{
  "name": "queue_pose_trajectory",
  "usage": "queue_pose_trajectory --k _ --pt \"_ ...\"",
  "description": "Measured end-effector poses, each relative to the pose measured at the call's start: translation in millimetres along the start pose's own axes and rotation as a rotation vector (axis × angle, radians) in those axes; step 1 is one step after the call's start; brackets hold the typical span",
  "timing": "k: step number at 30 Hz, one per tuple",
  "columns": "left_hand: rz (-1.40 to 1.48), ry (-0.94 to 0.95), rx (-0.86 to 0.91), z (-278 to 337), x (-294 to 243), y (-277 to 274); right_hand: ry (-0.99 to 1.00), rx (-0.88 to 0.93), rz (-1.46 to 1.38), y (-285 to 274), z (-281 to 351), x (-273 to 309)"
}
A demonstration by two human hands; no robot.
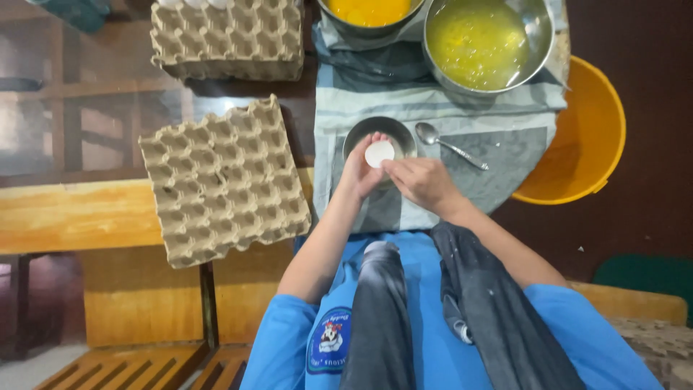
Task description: Separating egg yolks from egg whites by hand and using eggshells over a bowl
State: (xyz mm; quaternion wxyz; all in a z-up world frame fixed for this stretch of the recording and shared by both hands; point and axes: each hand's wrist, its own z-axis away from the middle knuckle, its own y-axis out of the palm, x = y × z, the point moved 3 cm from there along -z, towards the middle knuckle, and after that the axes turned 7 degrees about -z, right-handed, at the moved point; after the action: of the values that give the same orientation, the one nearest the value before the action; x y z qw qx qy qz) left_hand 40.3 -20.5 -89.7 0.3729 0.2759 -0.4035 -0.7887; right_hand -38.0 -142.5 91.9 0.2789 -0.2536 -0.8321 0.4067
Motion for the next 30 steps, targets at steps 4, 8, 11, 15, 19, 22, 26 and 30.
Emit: queue_pose_trajectory --k 4,8,11,15,19,22,26,30 --pt "-0.089 -0.024 -0.039 17.9 -1.6 15.5 -0.049 -0.038 0.084 2.5 8.2 -14.5" --pt "-0.012 -0.047 0.015 5.0 -8.0 16.0 -0.019 -0.118 0.149 -42.7 8.3 -41.3" --pt "-0.002 -0.07 -0.014 21.7 -9.7 21.0 0.711 0.578 0.26 -95.1 32.4 -76.8" --pt "0.061 -0.14 0.042 52.0 -24.3 61.1 0.214 -0.157 0.459 -155.5 122.4 -153.8" --pt "0.042 -0.116 -0.015 76.6 -27.5 83.4 0.508 -0.151 0.579 -193.9 189.3 -186.4" --pt "0.06 -0.106 -0.035 76.6 -26.4 88.8 0.559 -0.178 0.65 -194.4 235.7 -215.9" --pt "0.061 -0.126 -0.022 61.2 -20.5 75.9 0.769 -0.108 0.608 -175.7 260.4 -253.1" --pt "0.104 -0.134 0.085 24.9 -15.1 55.5 0.668 -0.428 0.113 -140.1 160.8 -204.9"
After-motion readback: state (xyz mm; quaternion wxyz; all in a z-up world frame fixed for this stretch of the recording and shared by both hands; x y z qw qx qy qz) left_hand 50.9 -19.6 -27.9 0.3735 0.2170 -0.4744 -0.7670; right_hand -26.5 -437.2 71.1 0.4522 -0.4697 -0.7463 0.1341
